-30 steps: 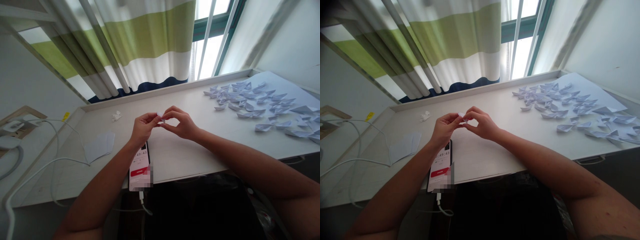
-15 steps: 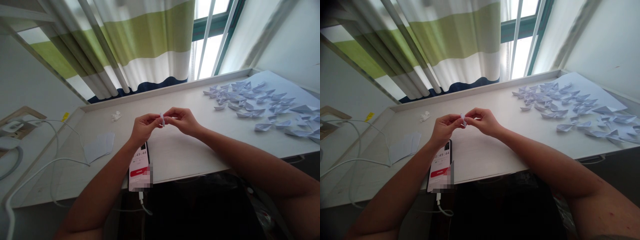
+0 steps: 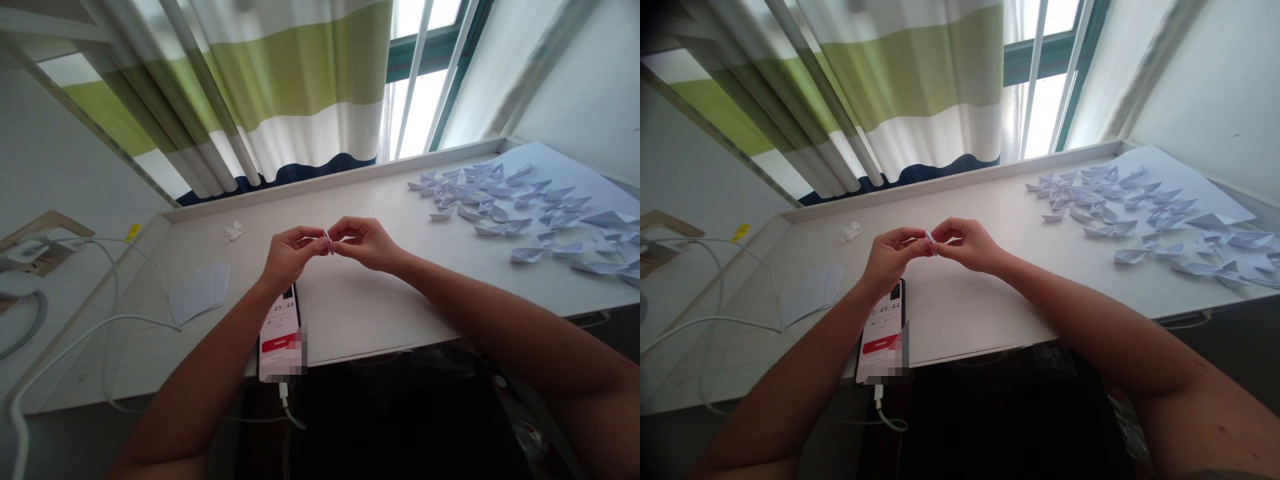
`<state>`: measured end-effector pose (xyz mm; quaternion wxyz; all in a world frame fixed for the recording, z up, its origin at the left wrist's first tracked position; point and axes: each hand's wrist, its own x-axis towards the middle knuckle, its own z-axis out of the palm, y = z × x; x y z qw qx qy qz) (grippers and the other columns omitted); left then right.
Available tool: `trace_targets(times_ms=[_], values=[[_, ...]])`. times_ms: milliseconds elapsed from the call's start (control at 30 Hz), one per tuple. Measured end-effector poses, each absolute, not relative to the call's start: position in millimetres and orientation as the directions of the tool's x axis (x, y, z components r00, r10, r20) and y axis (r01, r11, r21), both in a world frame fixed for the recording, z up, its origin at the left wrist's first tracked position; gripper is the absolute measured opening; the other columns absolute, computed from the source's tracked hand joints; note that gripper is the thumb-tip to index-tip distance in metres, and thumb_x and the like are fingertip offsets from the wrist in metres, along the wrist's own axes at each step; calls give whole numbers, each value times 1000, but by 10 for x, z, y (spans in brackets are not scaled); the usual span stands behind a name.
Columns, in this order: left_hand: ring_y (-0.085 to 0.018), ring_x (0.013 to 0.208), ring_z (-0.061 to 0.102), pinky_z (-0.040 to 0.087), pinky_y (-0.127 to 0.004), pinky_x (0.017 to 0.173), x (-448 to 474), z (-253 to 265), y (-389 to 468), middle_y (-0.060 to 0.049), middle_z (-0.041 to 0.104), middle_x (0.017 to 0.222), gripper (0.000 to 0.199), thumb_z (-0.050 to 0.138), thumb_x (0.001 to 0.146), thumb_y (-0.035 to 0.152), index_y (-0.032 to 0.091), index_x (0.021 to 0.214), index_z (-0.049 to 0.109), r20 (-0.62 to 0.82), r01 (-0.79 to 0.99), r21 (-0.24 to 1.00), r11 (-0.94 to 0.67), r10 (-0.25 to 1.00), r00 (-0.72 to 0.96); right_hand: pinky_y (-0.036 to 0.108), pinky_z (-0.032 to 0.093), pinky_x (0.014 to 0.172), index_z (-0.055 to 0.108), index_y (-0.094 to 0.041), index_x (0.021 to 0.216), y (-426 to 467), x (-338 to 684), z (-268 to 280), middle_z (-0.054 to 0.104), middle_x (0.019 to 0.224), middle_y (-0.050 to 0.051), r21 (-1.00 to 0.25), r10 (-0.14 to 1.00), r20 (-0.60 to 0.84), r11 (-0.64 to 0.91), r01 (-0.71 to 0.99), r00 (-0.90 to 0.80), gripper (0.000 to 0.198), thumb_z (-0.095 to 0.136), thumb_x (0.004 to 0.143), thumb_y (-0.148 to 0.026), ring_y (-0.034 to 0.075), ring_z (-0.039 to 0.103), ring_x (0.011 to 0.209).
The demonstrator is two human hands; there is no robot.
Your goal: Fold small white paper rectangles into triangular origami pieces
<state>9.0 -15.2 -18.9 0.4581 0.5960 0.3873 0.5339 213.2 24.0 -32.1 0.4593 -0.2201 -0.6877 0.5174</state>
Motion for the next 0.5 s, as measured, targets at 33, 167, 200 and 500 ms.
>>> trace_targets(times_ms=[33,167,200,500], values=[[-21,80,82,69,-40,83,93,-197,-151,-5,84,87,28,95,79,35,18,99,85,290,-25,957,-289,948,131,40,69,85,77,-17,96,243,2134,-319,80,91,6,-912,776,406,373,-169,-483,42,94,80,-51,21,79,88],[-23,82,83,70,-40,83,113,-237,-153,-6,85,89,26,91,83,32,18,104,84,310,1,950,-313,943,120,41,68,84,76,-17,99,245,2126,-328,82,93,8,-905,781,414,410,-115,-468,38,87,87,-52,22,80,88],[-23,82,83,70,-40,83,119,-247,-155,-6,85,89,26,90,84,31,18,105,83,314,25,947,-319,942,119,41,68,83,76,-17,98,244,2120,-335,82,93,8,-899,784,418,430,-84,-459,36,85,89,-51,22,81,88],[-19,88,80,70,-37,84,146,-281,-162,-8,83,107,16,82,87,22,19,103,86,457,206,856,-474,880,127,36,61,72,71,-19,98,261,2112,-386,82,85,6,-631,704,527,699,335,-476,12,67,98,-30,19,76,74]])
